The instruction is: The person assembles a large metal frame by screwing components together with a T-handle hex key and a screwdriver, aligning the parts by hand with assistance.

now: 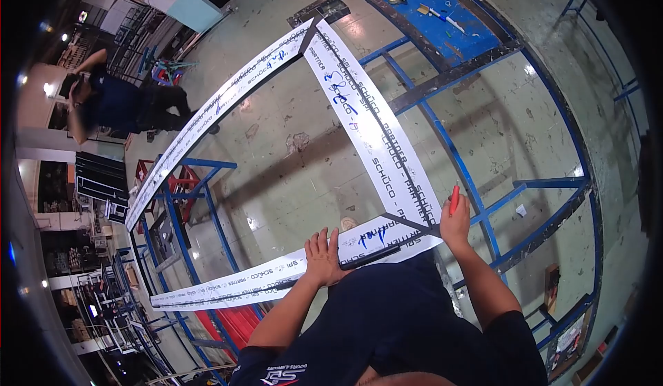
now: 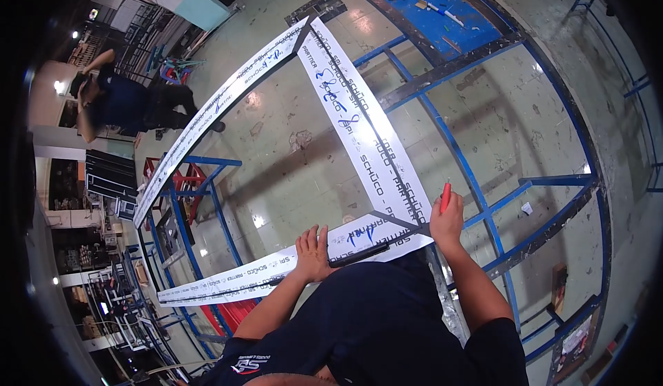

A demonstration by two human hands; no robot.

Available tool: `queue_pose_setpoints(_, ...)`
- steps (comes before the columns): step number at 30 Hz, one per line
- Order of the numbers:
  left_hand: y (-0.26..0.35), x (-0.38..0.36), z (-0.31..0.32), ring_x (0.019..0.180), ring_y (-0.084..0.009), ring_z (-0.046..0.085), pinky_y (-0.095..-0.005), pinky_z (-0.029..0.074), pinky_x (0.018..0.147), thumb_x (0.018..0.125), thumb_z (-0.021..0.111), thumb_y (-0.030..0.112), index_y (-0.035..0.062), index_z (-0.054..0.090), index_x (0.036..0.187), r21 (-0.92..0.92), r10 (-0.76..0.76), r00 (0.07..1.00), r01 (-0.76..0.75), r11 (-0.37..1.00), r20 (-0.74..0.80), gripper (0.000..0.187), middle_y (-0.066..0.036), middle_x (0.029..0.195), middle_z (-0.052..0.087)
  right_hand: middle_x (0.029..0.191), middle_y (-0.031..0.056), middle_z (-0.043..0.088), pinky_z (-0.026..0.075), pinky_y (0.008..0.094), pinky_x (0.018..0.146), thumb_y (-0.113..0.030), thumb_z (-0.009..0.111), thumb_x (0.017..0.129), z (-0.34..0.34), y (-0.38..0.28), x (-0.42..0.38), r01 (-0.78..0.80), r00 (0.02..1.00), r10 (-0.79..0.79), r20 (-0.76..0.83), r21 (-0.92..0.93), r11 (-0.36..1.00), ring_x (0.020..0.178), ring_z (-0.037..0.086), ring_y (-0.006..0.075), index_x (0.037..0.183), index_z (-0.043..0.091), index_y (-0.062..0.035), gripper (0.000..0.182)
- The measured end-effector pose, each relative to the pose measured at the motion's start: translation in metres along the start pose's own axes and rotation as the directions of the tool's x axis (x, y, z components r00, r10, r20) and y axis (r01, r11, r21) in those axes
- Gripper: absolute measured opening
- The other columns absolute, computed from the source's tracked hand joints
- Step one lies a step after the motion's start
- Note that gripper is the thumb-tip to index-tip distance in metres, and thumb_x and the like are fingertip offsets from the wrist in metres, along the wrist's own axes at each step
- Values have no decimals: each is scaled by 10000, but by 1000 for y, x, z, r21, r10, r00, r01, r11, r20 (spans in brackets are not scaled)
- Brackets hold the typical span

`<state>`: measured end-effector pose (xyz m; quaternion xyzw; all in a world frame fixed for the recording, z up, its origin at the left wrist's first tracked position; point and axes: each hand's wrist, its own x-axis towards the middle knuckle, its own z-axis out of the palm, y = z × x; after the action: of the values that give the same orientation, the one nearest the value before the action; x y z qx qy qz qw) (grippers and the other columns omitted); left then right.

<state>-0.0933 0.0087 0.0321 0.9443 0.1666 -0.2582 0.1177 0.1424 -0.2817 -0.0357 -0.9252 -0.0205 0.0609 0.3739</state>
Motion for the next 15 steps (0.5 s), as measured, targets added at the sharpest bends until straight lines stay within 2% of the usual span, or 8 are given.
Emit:
queue_pose_setpoints(5, -1, 0, 1, 1498, -505, 164, -648, 77, 1206, 643, 803, 736, 115, 102, 1636, -22, 13, 1000, -14, 1000, -22, 1365, -265, 1632, 166, 1156, 230, 576, 474, 510, 935, -181, 598, 965, -1, -3, 1, -13, 999, 12, 39, 9, 1000, 1109, 563, 444, 1251, 548, 3, 343)
queue_pose_setpoints(7, -9, 2, 12, 1495, -522, 175, -655, 90, 1204, 629, 822, 704, 115, 101, 1642, -14, 18, 999, -18, 1000, -33, 1376, -271, 1638, 172, 1164, 225, 583, 466, 504, 961, -177, 599, 964, 4, 6, 1, 28, 1000, -28, -8, -10, 1000, 1129, 558, 440, 1392, 526, -28, 459)
queue_pose_setpoints(8, -5, 5, 6, 1492, -538, 183, -667, 99, 1201, 618, 846, 653, 117, 94, 1648, -27, -26, 1000, 26, 999, 2, 1383, -277, 1642, 181, 1184, 221, 586, 457, 501, 984, -177, 596, 967, 3, 5, 2, 98, 995, -98, -14, 11, 995, 1159, 549, 432, 1508, 466, -71, 567)
queue_pose_setpoints(9, -2, 6, 5, 1486, -530, 205, -659, 117, 1203, 601, 868, 604, 120, 89, 1650, 7, -51, 999, 51, 999, -6, 1393, -278, 1636, 201, 1195, 218, 590, 453, 504, 993, -176, 590, 968, 10, 16, 6, 174, 984, -176, -41, -48, 984, 1172, 542, 420, 1545, 438, -96, 602)
queue_pose_setpoints(10, -3, 5, 11, 1480, -514, 228, -639, 138, 1207, 604, 876, 582, 114, 102, 1646, -10, -32, 995, 32, 999, -94, 1379, -278, 1631, 211, 1196, 223, 592, 454, 509, 984, -184, 588, 968, 4, 4, 3, 191, 980, -187, -64, 47, 981, 1145, 553, 429, 1459, 507, -59, 513)
queue_pose_setpoints(11, -3, 2, 8, 1479, -500, 231, -622, 156, 1208, 611, 878, 586, 107, 108, 1641, 10, 5, 996, -5, 1000, -90, 1372, -274, 1625, 216, 1200, 234, 590, 457, 515, 975, -199, 598, 963, 5, 10, 4, 45, 999, -45, 5, 46, 998, 1130, 564, 441, 1312, 565, -26, 391)
queue_pose_setpoints(12, -4, 4, 6, 1477, -494, 224, -622, 161, 1202, 621, 872, 608, 105, 115, 1637, -9, 35, 994, -36, 999, -105, 1363, -269, 1622, 215, 1191, 246, 591, 466, 525, 955, -225, 610, 959, 3, 6, 4, 16, 1000, -16, -2, -11, 1000, 1114, 577, 459, 1186, 573, -11, 314)
queue_pose_setpoints(15, -1, 3, 3, 1447, -476, 250, -593, 177, 1194, 660, 840, 655, 112, 107, 1636, -5, 87, 985, -89, 996, -150, 1336, -265, 1617, 204, 1153, 250, 602, 481, 530, 932, -249, 616, 953, 2, 6, 7, -12, 1000, 12, -11, -18, 1000, 1087, 602, 455, 1162, 576, -13, 318)
